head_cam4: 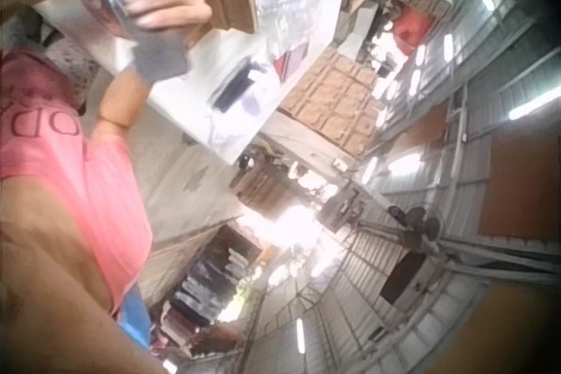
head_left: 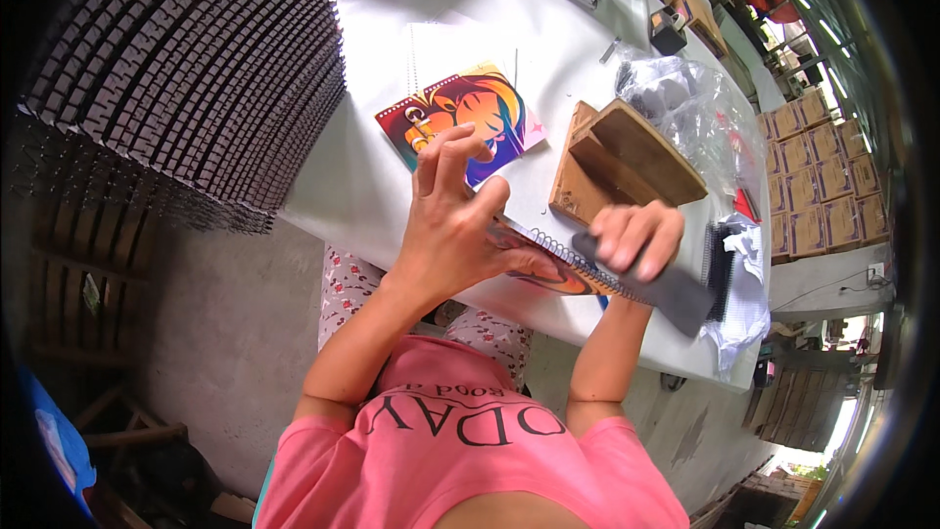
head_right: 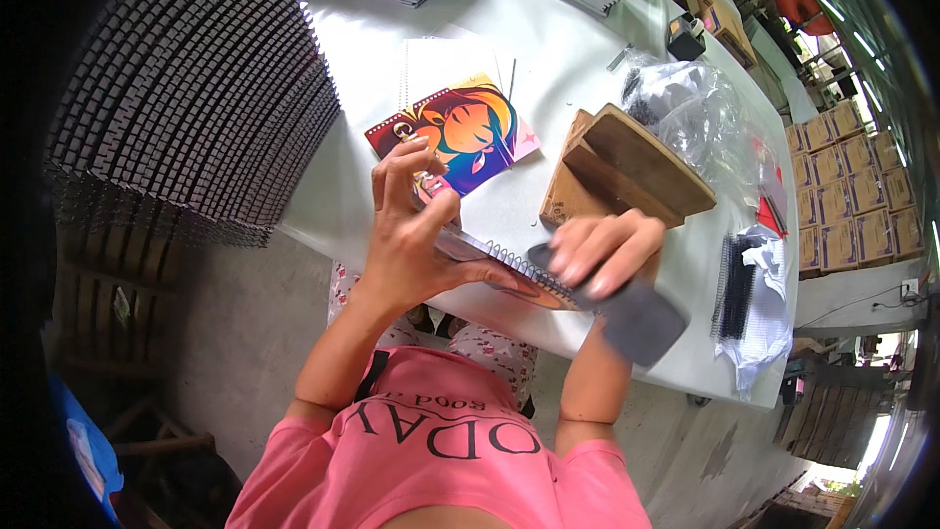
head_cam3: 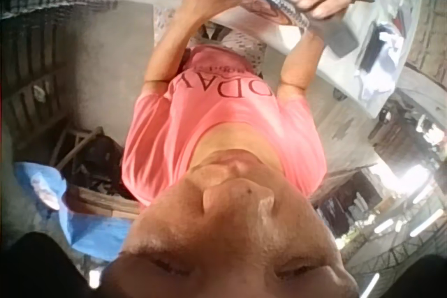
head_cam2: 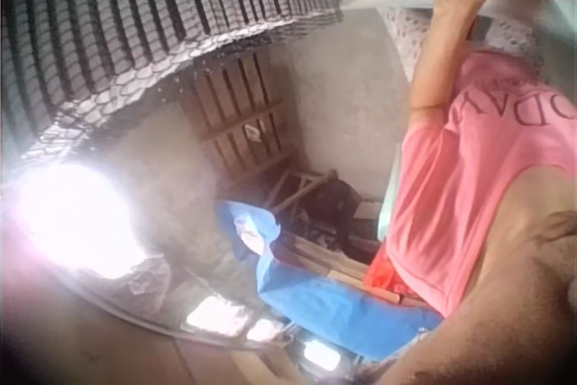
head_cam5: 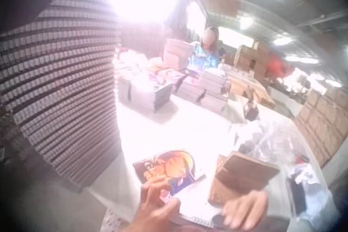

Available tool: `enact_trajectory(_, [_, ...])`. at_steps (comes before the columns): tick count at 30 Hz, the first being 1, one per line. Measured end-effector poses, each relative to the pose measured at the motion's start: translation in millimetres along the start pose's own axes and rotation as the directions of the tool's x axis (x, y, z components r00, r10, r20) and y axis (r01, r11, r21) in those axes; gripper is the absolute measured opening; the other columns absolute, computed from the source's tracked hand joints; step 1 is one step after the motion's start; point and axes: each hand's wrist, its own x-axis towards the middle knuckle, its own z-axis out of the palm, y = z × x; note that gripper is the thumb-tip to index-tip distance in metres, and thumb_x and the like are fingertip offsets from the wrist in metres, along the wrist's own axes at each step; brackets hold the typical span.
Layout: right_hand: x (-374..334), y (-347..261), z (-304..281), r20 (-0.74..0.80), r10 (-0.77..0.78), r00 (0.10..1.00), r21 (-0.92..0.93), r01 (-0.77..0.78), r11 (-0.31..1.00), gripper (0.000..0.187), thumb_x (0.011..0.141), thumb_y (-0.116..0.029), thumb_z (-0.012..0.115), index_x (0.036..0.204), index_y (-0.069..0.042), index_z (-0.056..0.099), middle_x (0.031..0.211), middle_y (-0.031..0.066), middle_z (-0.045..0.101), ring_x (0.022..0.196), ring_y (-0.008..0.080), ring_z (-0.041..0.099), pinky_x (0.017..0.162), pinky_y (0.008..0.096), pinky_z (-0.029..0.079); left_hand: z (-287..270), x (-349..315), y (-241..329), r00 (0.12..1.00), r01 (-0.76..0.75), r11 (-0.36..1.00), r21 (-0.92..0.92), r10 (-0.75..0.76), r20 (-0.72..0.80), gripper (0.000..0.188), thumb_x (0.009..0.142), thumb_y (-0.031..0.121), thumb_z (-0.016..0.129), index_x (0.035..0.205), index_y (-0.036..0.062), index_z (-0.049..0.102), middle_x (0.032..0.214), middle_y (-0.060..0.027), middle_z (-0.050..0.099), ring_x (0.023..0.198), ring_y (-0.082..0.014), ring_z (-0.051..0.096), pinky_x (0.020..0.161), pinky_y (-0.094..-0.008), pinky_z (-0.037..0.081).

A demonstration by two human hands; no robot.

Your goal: The person trims the excess wire ends of spiral-bound notebooks using pliers and smooths the cut edges with a file before placing them on a stack.

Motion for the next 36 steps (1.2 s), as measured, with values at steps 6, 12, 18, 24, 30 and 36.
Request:
enact_trajectory(6, [10, 7, 2, 0.019, 0.018, 1.000, 0.015, -0.018, 1.000, 0.016, 0.062, 0.003, 0.065, 0.077, -0.002, 0.071, 0.076, 0.0184, 0.067, 0.072, 0.0257, 0.065, 0.064, 0.0310, 0.050, 0, 3, -7, 1.000, -0.001, 1.000, -0.028, 0.001, 0.005, 0.063, 0.038, 0.045, 0.084, 0.070, 0.0018, 0.051, 0.109, -0.0152, 0.039, 0.117, -0.0397, 0.033, 0.094, -0.0521, 0.032])
enact_trajectory(12, [-9, 19, 1, -0.328, 0.162, 0.931, -0.038, -0.184, 0.982, 0.020, 0.068, 0.007, 0.060, 0.084, 0.001, 0.070, 0.088, 0.0170, 0.068, 0.080, 0.0214, 0.066, 0.076, 0.0285, 0.051, 5, -3, -9, 0.992, 0.119, 0.979, -0.166, -0.125, -0.027, 0.066, 0.037, 0.043, 0.087, 0.075, 0.0043, 0.049, 0.111, -0.0170, 0.036, 0.112, -0.0388, 0.036, 0.088, -0.0480, 0.039])
enact_trajectory(18, [13, 7, 18, -0.557, 0.400, 0.728, -0.304, -0.626, 0.718, 0.027, 0.069, 0.014, 0.052, 0.086, 0.002, 0.070, 0.089, 0.0198, 0.067, 0.088, 0.0248, 0.065, 0.081, 0.0321, 0.049, 10, -9, -25, 0.974, 0.174, 0.948, -0.266, -0.206, -0.094, 0.067, 0.040, 0.033, 0.090, 0.088, 0.0077, 0.051, 0.112, -0.0119, 0.036, 0.101, -0.0206, 0.043, 0.064, -0.0286, 0.048])
enact_trajectory(24, [27, 24, 0, -0.445, 0.474, 0.759, -0.542, -0.650, 0.532, 0.031, 0.064, 0.012, 0.057, 0.089, -0.001, 0.071, 0.085, 0.0130, 0.069, 0.079, 0.0169, 0.065, 0.074, 0.0273, 0.051, 6, -10, -30, 0.971, 0.213, 0.931, -0.295, -0.235, -0.039, 0.071, 0.038, 0.031, 0.090, 0.092, 0.0119, 0.049, 0.109, -0.0117, 0.034, 0.097, -0.0248, 0.044, 0.077, -0.0359, 0.045])
enact_trajectory(30, [35, 39, 4, -0.367, 0.473, 0.801, -0.529, -0.598, 0.602, 0.026, 0.068, 0.008, 0.060, 0.091, 0.001, 0.070, 0.084, 0.0138, 0.068, 0.081, 0.0169, 0.065, 0.075, 0.0270, 0.051, 12, -9, -41, 0.942, 0.311, 0.822, -0.477, -0.334, 0.038, 0.092, 0.040, 0.037, 0.090, 0.100, 0.0065, 0.027, 0.105, -0.0125, 0.033, 0.104, -0.0258, 0.040, 0.089, -0.0370, 0.040])
enact_trajectory(36, [38, 47, 19, -0.315, 0.578, 0.753, -0.701, -0.595, 0.393, 0.031, 0.068, 0.010, 0.057, 0.095, -0.001, 0.069, 0.086, 0.0110, 0.069, 0.079, 0.0129, 0.065, 0.075, 0.0259, 0.051, 9, -10, -40, 0.968, 0.240, 0.865, -0.440, -0.245, 0.046, 0.092, 0.041, 0.040, 0.089, 0.100, 0.0062, 0.027, 0.103, -0.0125, 0.028, 0.106, -0.0266, 0.033, 0.093, -0.0393, 0.035])
